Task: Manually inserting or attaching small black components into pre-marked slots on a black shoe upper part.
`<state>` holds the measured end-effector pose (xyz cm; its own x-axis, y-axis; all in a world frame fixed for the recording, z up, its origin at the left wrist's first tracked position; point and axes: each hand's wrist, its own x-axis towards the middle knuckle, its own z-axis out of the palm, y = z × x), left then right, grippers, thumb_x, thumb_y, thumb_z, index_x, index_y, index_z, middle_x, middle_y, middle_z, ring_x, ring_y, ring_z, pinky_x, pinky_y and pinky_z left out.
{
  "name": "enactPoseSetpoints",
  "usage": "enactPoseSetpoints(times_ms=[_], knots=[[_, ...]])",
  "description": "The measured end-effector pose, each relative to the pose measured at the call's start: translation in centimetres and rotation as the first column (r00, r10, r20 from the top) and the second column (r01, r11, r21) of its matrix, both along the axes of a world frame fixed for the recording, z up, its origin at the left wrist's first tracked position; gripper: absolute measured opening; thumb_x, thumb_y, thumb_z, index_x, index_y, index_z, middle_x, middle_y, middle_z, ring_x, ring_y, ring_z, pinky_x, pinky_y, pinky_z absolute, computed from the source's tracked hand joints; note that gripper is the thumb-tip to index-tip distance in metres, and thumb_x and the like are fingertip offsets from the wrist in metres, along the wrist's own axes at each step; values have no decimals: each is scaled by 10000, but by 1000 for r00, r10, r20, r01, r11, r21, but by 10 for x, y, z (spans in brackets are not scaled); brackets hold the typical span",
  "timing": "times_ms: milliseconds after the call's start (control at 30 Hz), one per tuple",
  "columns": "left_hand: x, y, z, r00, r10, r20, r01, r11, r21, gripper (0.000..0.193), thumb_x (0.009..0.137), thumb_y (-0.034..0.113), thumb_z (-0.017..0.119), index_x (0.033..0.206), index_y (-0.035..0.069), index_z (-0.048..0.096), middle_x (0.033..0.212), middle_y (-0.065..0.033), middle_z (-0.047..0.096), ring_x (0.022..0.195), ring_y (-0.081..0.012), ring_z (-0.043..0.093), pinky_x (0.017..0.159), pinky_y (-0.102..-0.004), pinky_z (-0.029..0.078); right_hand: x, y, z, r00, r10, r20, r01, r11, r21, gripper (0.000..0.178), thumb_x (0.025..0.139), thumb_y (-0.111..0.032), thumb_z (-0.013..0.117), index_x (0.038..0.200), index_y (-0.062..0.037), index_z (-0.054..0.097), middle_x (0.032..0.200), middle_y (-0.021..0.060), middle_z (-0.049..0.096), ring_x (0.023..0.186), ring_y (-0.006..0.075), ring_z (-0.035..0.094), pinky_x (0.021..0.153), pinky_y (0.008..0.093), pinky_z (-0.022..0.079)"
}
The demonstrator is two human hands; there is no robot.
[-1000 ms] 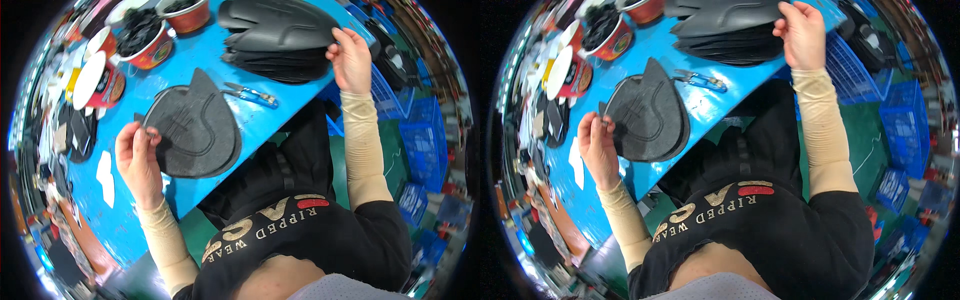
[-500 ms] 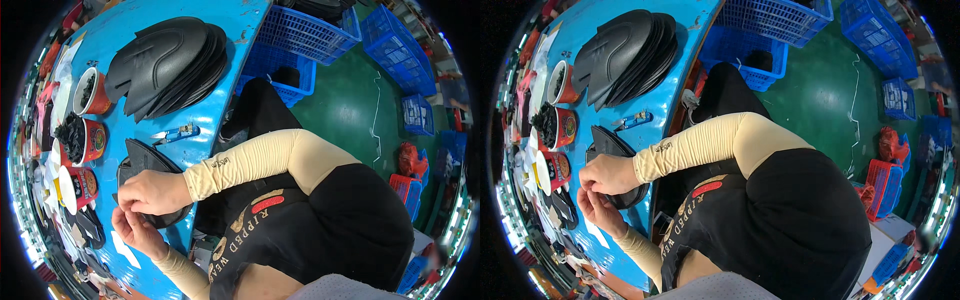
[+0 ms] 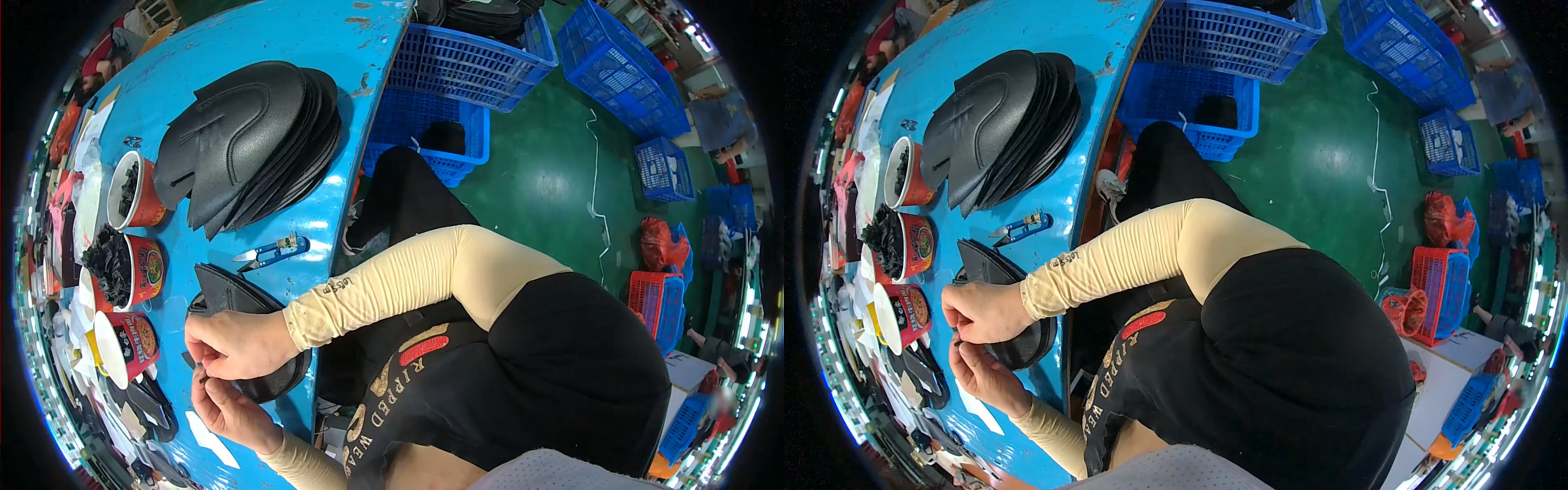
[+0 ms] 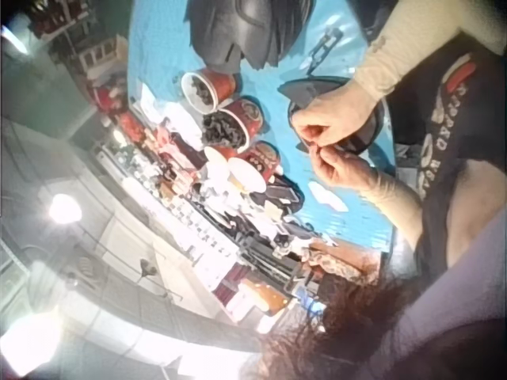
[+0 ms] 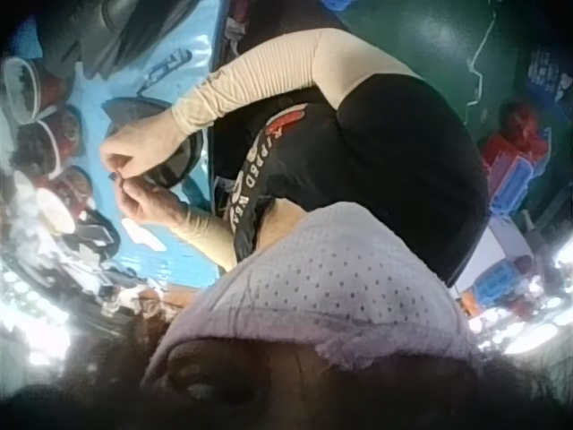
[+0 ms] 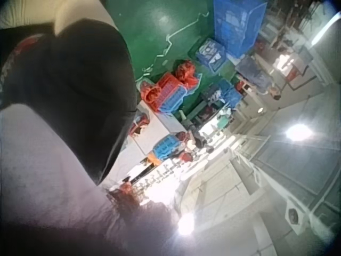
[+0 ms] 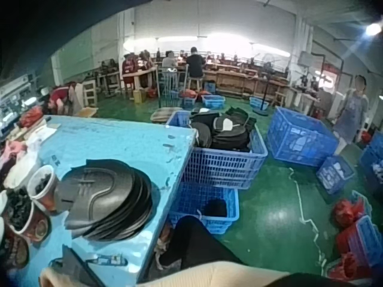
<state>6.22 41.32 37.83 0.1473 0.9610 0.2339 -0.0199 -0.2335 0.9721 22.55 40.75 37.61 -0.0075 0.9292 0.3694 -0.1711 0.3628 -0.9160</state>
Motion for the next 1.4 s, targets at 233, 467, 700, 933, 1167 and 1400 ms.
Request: enactPoseSetpoints(times_ms=[233,467,700,933,1167,1400], knots=[[-3,0,-3,996,46,-78,-44,999,18,235,988,112,510,1144,-54,566,1128,-142,606,1020,-185,583,912,-295,475,-1,-2,-5,1000,-12,-17,11,999,-31,255,813,-103,671,960,-15,483,790,98,606,713,187,616,618,323,494],[16,-7,12,982,59,-181,-29,986,167,111,902,0,624,1005,-33,646,961,-66,668,837,-102,602,733,-222,489,13,-7,-3,988,124,-96,-139,976,-169,224,877,-2,623,1026,-60,467,913,13,553,821,63,561,712,220,486],[8,0,15,980,29,-197,-14,997,76,87,867,41,677,939,-3,655,854,-14,664,742,-48,594,650,-190,467,39,-3,19,988,148,-34,-152,967,-206,170,895,-22,601,1015,-63,489,908,24,595,741,59,530,630,209,439],[5,3,20,881,216,-421,-45,924,380,136,772,20,707,899,41,664,800,-70,655,681,-181,617,625,-273,495,73,9,14,754,-67,654,58,998,35,170,864,17,625,941,-66,498,894,-14,604,722,14,516,611,171,386],[11,-1,20,741,222,-634,90,903,421,129,777,19,701,901,29,668,839,-82,668,739,-195,649,663,-271,515,66,18,17,670,-19,742,-58,995,77,160,862,5,632,931,-63,505,882,-25,616,720,-1,535,596,152,374],[13,0,17,708,232,-667,163,865,474,142,737,6,702,873,35,674,819,-92,656,744,-251,639,659,-308,513,59,27,10,681,-31,732,-42,996,81,153,861,18,635,919,-51,511,865,-11,621,708,10,548,592,157,420]])
